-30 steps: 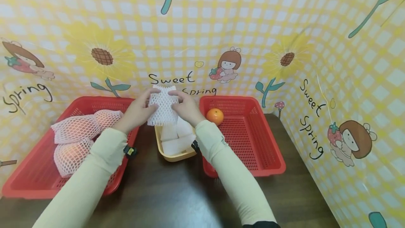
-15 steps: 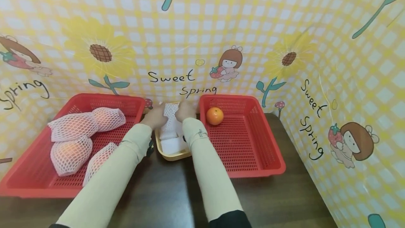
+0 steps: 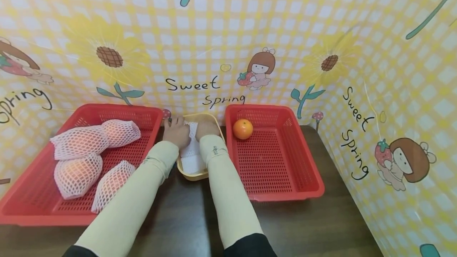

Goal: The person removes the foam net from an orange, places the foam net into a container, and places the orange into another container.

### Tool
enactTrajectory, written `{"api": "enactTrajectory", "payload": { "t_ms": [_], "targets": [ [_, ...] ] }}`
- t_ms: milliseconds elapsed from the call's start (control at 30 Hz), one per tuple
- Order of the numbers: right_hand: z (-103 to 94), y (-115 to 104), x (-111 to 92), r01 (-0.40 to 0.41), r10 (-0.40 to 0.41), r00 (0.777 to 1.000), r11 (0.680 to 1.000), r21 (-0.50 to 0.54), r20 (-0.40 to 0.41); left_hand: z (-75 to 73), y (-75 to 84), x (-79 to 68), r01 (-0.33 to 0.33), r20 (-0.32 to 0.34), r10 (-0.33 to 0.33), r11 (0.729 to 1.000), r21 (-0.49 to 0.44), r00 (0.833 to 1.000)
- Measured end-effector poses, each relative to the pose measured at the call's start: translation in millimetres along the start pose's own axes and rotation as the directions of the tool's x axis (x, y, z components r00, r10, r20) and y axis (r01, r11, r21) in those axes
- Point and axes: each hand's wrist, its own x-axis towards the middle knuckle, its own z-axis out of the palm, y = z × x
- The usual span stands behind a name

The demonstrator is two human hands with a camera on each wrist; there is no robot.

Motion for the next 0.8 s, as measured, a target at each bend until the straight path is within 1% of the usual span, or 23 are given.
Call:
{"api": "enactTrajectory", "payload": {
  "t_ms": [67,100,200,267,333,400,467,567,667,733,800],
  "targets": [
    [-4.4,-3.8,-3.2,-0.015,0.015,1.000,0.999,-0.045,-0.003,-2.3,-1.5,-0.4,-0.027,-0.017,0.028,0.997,0.066,0.999],
    [-6.3,-5.4,-4.6,-0.023,0.023,1.000,0.998,-0.056,-0.001,-3.1,-2.0,-0.2,-0.032,-0.009,0.033,0.996,0.088,0.999],
    [-8.3,-7.9,-7.8,-0.042,0.043,0.999,0.998,-0.052,0.012,-2.4,-3.4,2.3,-0.039,0.070,0.031,0.991,0.124,0.997],
    [-8.3,-8.4,-9.5,-0.037,0.038,0.999,0.998,-0.044,0.025,-1.6,-3.6,3.8,-0.032,0.125,0.017,0.993,0.117,0.992],
    [-8.8,-8.4,-10.9,-0.016,0.018,0.999,0.999,-0.035,0.037,-0.9,-3.7,5.1,-0.026,0.162,0.011,0.995,0.092,0.987],
    [-9.6,-7.9,-11.8,0.004,-0.003,0.999,1.000,-0.028,0.050,-0.9,-4.4,6.0,-0.023,0.176,0.012,0.998,0.058,0.984],
    [-11.9,-6.9,-12.1,0.016,-0.015,0.998,1.000,-0.016,0.056,-3.6,-5.4,6.3,-0.022,0.167,0.020,1.000,0.007,0.986],
    [-15.7,-4.8,-11.4,0.023,-0.023,0.999,1.000,-0.004,0.041,-15.1,-5.7,4.2,-0.011,0.147,0.026,0.995,-0.102,0.989],
    [-23.7,-5.0,-10.8,0.060,-0.060,0.998,0.998,0.007,-0.009,-34.9,-3.4,-0.8,0.000,0.140,0.029,0.979,-0.203,0.990],
    [-34.0,-6.7,-13.3,0.095,-0.093,0.994,0.995,0.029,-0.049,-49.7,-0.5,-3.7,-0.017,0.129,0.051,0.967,-0.253,0.990],
    [-46.9,-10.1,-19.2,0.136,-0.131,0.987,0.989,0.062,-0.091,-66.1,0.9,-8.8,-0.063,0.103,0.098,0.952,-0.299,0.990]
  ]
}}
